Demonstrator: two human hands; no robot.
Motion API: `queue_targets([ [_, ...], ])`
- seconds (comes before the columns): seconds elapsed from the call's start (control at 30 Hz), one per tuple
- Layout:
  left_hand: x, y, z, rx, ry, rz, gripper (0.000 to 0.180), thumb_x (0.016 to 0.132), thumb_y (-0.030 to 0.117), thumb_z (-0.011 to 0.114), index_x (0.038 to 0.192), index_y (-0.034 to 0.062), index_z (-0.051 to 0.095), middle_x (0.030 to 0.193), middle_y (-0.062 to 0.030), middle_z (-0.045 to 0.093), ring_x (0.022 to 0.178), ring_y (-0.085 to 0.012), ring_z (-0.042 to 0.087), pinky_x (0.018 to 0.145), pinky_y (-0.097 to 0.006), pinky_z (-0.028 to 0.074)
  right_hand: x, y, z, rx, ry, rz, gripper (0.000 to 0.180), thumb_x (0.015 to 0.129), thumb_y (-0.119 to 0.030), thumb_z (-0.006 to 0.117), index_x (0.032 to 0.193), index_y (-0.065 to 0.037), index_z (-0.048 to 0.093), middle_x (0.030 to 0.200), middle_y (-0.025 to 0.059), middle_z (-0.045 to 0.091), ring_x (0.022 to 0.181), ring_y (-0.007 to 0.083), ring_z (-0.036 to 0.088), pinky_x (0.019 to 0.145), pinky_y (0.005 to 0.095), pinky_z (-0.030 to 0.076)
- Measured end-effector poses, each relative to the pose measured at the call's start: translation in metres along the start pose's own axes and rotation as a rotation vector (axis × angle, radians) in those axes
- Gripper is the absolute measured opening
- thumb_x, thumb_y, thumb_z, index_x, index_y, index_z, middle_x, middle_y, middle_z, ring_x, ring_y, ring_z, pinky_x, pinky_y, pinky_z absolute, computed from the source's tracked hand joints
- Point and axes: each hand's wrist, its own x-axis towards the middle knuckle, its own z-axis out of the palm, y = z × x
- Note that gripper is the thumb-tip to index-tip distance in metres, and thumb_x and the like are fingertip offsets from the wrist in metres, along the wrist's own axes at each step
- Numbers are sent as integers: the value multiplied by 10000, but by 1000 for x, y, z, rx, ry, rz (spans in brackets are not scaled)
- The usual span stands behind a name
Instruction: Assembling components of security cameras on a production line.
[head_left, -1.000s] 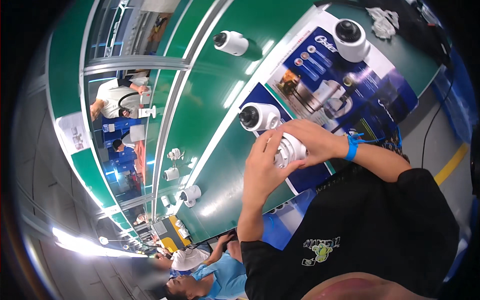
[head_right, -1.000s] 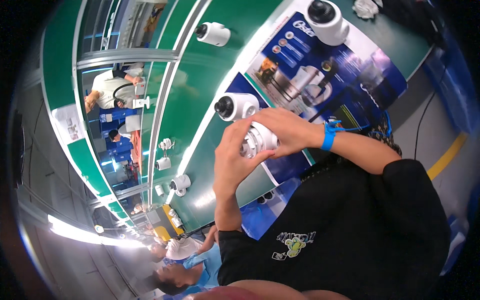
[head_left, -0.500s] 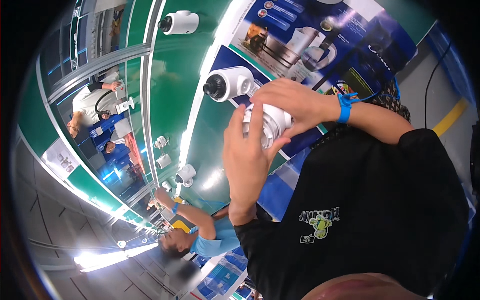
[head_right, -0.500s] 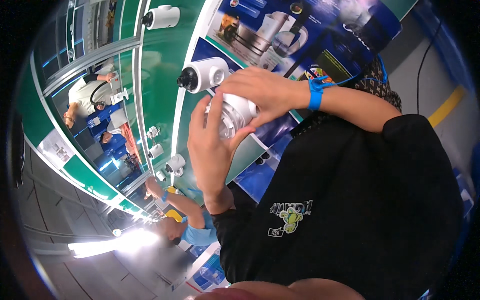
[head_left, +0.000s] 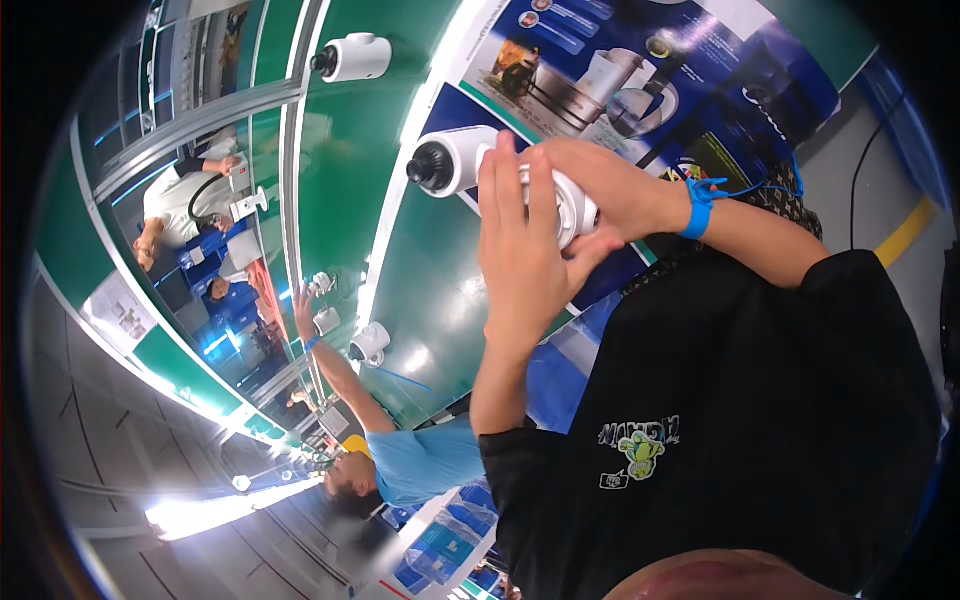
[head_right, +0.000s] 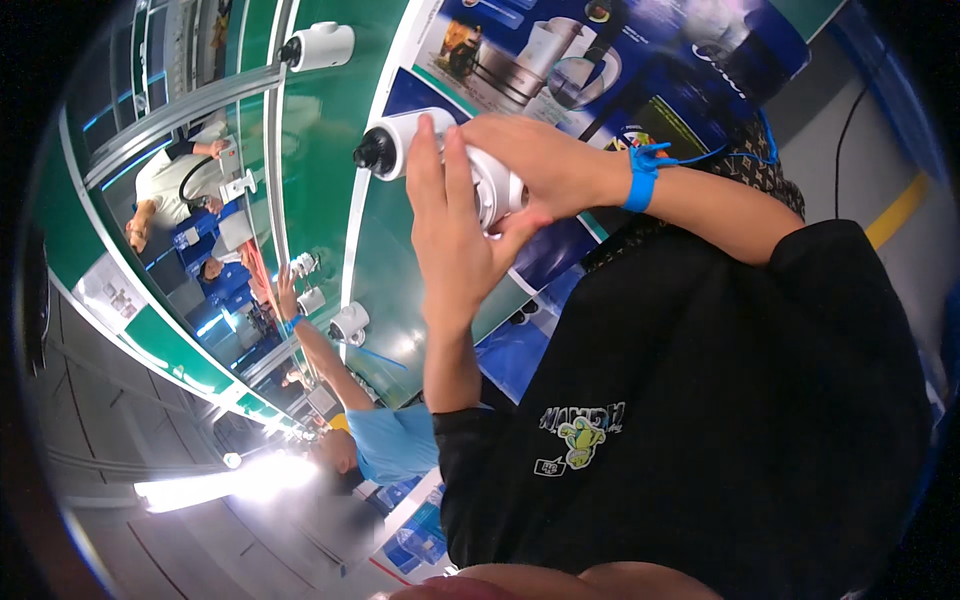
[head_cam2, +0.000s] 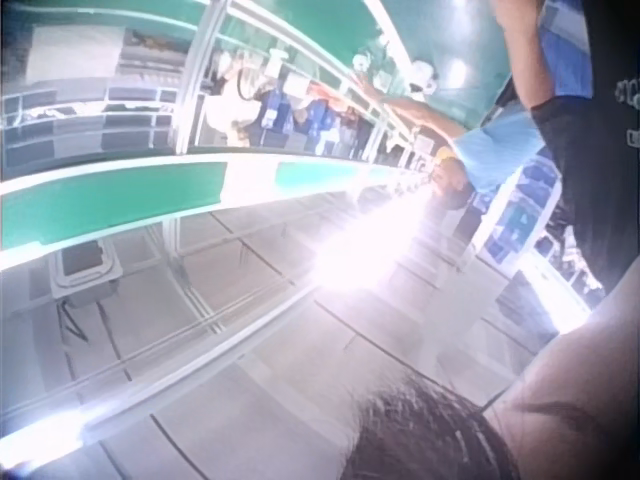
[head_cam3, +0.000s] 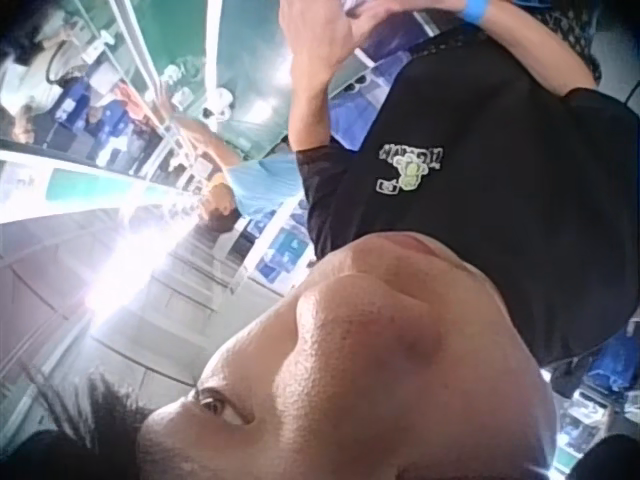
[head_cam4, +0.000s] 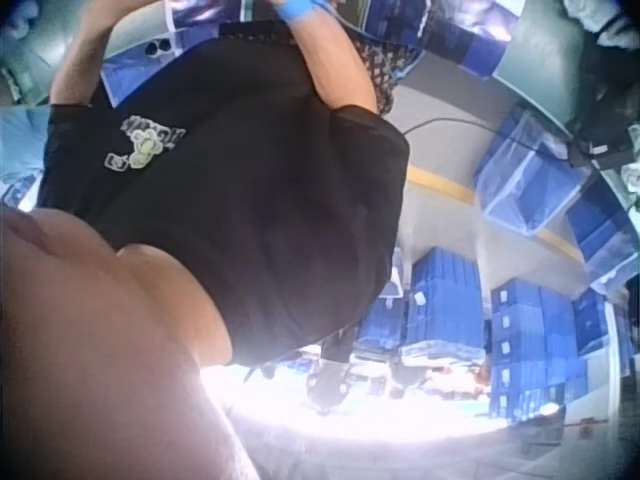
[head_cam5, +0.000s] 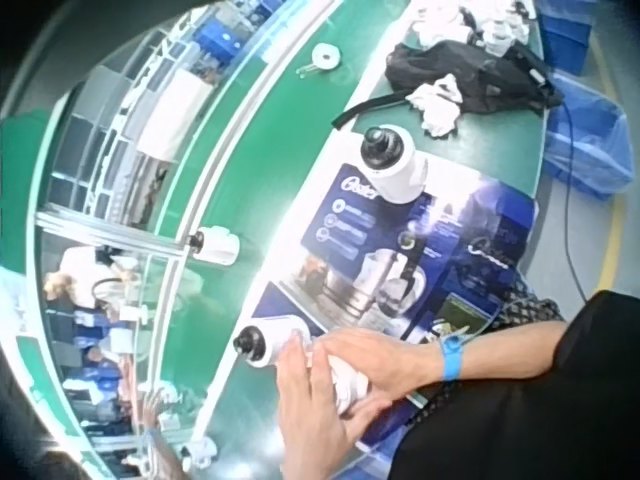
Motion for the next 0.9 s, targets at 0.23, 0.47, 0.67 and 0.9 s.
queue_targets([
  [0.23, 29, 1, 1, -3, -46, 59, 838, 670, 389, 757, 1318, -25, 425, 1384, -226, 399, 1269, -417, 374, 1030, -468, 315, -4, 6, 2, 123, 92, 83, 809, 652, -181, 762, 1309, 12, 332, 1228, 225, 478, 1141, 384, 483, 957, 404, 407],
  [0.47, 43, -19, -28, -457, 132, 67, 842, 594, 324, 829, 1297, 24, 476, 1376, -192, 435, 1301, -369, 376, 1043, -442, 323, 4, -14, -35, 263, 86, 254, 1099, 608, -139, 838, 1443, -17, 134, 1345, 153, 411, 1247, 229, 418, 1049, 333, 334],
  [0.67, 48, 2, -19, -303, 36, 125, 817, 558, 287, 859, 1248, 9, 522, 1299, -183, 519, 1209, -353, 492, 995, -408, 403, 4, -32, -51, 325, 32, 340, 897, 670, -160, 803, 1391, -16, 290, 1244, 115, 505, 1136, 193, 505, 966, 313, 415],
  [0.9, 66, -2, -44, -796, -84, -70, 1028, 491, 237, 896, 1354, 4, 387, 1237, -174, 560, 1139, -243, 544, 957, -357, 427, 11, -18, -60, 1025, -71, 436, 752, 783, -388, 717, 1323, -31, 334, 1175, 99, 533, 1051, 165, 569, 872, 301, 499],
])
